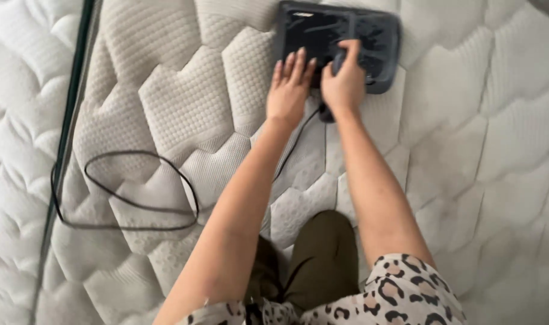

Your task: Cleaning a mattress using a specialized handheld vacuum cleaner.

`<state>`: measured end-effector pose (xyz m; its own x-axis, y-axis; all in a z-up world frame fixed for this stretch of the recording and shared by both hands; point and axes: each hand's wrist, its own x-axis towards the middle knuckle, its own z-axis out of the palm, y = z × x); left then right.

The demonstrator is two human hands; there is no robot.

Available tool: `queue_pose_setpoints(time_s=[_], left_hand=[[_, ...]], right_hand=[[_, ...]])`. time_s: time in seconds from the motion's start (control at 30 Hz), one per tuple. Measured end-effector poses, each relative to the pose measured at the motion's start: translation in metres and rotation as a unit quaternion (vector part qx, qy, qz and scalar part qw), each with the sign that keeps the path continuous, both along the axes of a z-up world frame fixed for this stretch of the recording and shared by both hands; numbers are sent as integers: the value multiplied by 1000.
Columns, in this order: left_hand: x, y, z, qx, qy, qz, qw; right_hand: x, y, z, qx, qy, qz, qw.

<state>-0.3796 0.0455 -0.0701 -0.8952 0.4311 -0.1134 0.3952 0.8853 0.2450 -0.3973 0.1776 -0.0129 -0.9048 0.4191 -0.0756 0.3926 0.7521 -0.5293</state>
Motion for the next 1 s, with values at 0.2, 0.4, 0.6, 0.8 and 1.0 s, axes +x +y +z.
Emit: queue_pose_setpoints(time_s=[0.2, 0.4, 0.6, 0.8, 1.0], left_hand=[[-59, 41, 1, 2, 7, 38, 999], [-138, 54, -18, 2, 12, 52, 999], [-151, 48, -3, 43, 26, 32, 998], [-164, 53, 2, 65, 0, 49, 997], [-181, 60, -4, 34, -2, 9, 999]], right_hand=[[-65, 57, -27, 2, 133, 119, 984], [-140, 63, -24, -8, 68, 54, 996], [-165, 64, -49, -41, 54, 73, 995], [-186, 70, -66, 27, 130, 110, 985], [-197, 73, -39, 3, 22, 56, 998]])
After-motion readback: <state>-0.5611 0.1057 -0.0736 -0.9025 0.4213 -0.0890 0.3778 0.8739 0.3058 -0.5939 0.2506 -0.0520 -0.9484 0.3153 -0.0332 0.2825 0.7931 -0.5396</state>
